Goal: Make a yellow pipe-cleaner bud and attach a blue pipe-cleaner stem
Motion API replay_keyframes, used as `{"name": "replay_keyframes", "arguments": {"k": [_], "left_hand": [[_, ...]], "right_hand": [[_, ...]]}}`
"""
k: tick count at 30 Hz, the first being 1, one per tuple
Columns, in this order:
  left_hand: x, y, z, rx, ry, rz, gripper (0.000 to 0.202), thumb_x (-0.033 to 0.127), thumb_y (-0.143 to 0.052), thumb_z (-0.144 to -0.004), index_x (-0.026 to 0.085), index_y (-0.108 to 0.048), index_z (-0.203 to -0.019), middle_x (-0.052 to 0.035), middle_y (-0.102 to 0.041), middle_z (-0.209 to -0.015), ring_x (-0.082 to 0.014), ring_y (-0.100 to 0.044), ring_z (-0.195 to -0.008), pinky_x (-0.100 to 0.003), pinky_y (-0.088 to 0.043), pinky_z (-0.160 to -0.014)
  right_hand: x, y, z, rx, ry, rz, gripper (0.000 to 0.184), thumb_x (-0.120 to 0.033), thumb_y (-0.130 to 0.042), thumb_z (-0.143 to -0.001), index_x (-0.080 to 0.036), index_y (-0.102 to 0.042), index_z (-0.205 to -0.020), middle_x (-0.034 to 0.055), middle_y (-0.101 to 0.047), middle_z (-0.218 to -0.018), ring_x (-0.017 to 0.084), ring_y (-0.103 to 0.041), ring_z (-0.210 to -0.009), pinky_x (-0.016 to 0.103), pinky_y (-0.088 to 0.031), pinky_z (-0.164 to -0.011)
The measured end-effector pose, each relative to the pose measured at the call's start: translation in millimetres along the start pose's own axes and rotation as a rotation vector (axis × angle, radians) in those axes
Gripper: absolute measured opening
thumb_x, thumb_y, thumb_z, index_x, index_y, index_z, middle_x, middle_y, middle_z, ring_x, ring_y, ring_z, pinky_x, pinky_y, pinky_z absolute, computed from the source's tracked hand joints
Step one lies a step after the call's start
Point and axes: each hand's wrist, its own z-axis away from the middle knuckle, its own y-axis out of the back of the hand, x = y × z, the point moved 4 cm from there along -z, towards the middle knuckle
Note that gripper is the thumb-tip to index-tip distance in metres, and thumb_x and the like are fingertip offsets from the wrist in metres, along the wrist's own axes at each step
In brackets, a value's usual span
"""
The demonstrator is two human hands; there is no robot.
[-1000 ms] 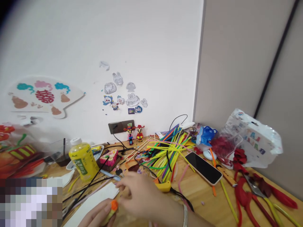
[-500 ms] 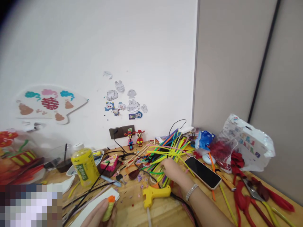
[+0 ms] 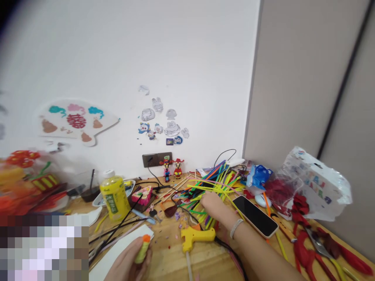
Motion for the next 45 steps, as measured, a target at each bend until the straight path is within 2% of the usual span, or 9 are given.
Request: {"name": "replay_keyframes", "arguments": {"k": [7,18,26,32,35,39,41,43,45], "left_hand": [[5.6,-8.1,1.2,-0.087,0.02,0.16,0.036,0.052,-0.048,-0.071,0.017,-0.047,-0.063,0.0051,-0.052,-0.045,-0.0032,-0.034,-0.028,-0.016,-0.017,-0.031],[2.1,-8.6,-6.6,-0.007,0.05,0.314,0.032,0.05,-0.05,-0.067,0.018,-0.045,-0.066,0.0056,-0.05,-0.042,-0.0032,-0.03,-0.026,-0.016,-0.013,-0.029],[8.9,-7.8,-0.2,-0.047,-0.032,0.26,0.03,0.047,-0.044,-0.074,0.018,-0.045,-0.068,0.0062,-0.047,-0.046,-0.0034,-0.029,-0.03,-0.017,-0.012,-0.032],[9.6,-9.4,-0.1,-0.046,-0.042,0.219,0.028,0.043,-0.04,-0.078,0.018,-0.042,-0.065,0.0079,-0.043,-0.043,-0.0033,-0.027,-0.03,-0.017,-0.012,-0.033],[7.9,-7.9,-1.3,-0.069,-0.045,0.169,0.03,0.046,-0.041,-0.078,0.019,-0.042,-0.065,0.0074,-0.045,-0.046,-0.004,-0.029,-0.031,-0.017,-0.014,-0.033],[6.0,-4.2,-2.8,-0.081,-0.068,0.006,0.034,0.05,-0.042,-0.075,0.019,-0.042,-0.061,0.0075,-0.043,-0.049,-0.0058,-0.031,-0.034,-0.018,-0.018,-0.035],[7.4,-2.4,-1.9,-0.06,-0.085,-0.057,0.033,0.049,-0.045,-0.074,0.019,-0.045,-0.063,0.0086,-0.038,-0.049,-0.0067,-0.03,-0.037,-0.019,-0.019,-0.037],[10.7,-1.9,0.5,-0.051,-0.115,-0.096,0.031,0.047,-0.049,-0.074,0.018,-0.048,-0.064,0.0086,-0.035,-0.051,-0.0081,-0.031,-0.042,-0.019,-0.022,-0.04],[16.0,-1.5,3.3,-0.032,-0.188,-0.156,0.029,0.045,-0.049,-0.075,0.018,-0.05,-0.064,0.0072,-0.036,-0.054,-0.0103,-0.035,-0.049,-0.02,-0.027,-0.046]], "right_hand": [[-0.2,25.2,-8.6,0.098,-0.019,-0.1,0.015,-0.01,-0.05,-0.071,-0.018,-0.055,-0.06,0.0047,-0.058,-0.062,0.02,-0.053,-0.068,0.032,-0.038,-0.068],[6.3,125.5,-58.2,0.8,-0.114,-0.751,0.017,-0.037,-0.047,-0.077,-0.024,-0.04,-0.083,-0.0003,-0.061,-0.072,0.015,-0.061,-0.068,0.032,-0.047,-0.069],[-8.4,176.5,-98.7,0.664,-0.039,-0.879,0.018,-0.029,-0.063,-0.068,-0.02,-0.049,-0.075,-0.0009,-0.063,-0.06,0.011,-0.057,-0.046,0.027,-0.046,-0.052],[-18.7,234.7,-99.5,0.869,0.096,-0.821,0.009,-0.026,-0.044,-0.082,-0.025,-0.035,-0.084,-0.0024,-0.062,-0.069,0.008,-0.055,-0.043,0.025,-0.043,-0.053],[-46.9,256.5,-86.0,1.002,0.261,-0.703,0.007,-0.024,-0.041,-0.084,-0.027,-0.036,-0.087,-0.0041,-0.054,-0.068,0.008,-0.052,-0.05,0.022,-0.039,-0.052],[-110.4,224.4,-58.5,0.84,0.404,-0.494,0.008,-0.021,-0.047,-0.082,-0.025,-0.052,-0.086,-0.003,-0.051,-0.068,0.009,-0.047,-0.056,0.022,-0.034,-0.053],[-142.7,179.0,-42.9,0.575,0.491,-0.346,0.005,-0.02,-0.059,-0.073,-0.023,-0.059,-0.07,-0.0033,-0.053,-0.06,0.012,-0.048,-0.058,0.024,-0.035,-0.055],[-169.0,119.2,-25.2,0.209,0.661,0.063,0.018,-0.014,-0.048,-0.08,-0.022,-0.059,-0.069,-0.0002,-0.054,-0.06,0.014,-0.046,-0.06,0.026,-0.032,-0.056],[-176.6,72.5,-9.5,0.069,0.735,0.278,0.022,-0.01,-0.042,-0.083,-0.019,-0.058,-0.071,0.0031,-0.054,-0.062,0.016,-0.043,-0.061,0.028,-0.03,-0.054]]}}
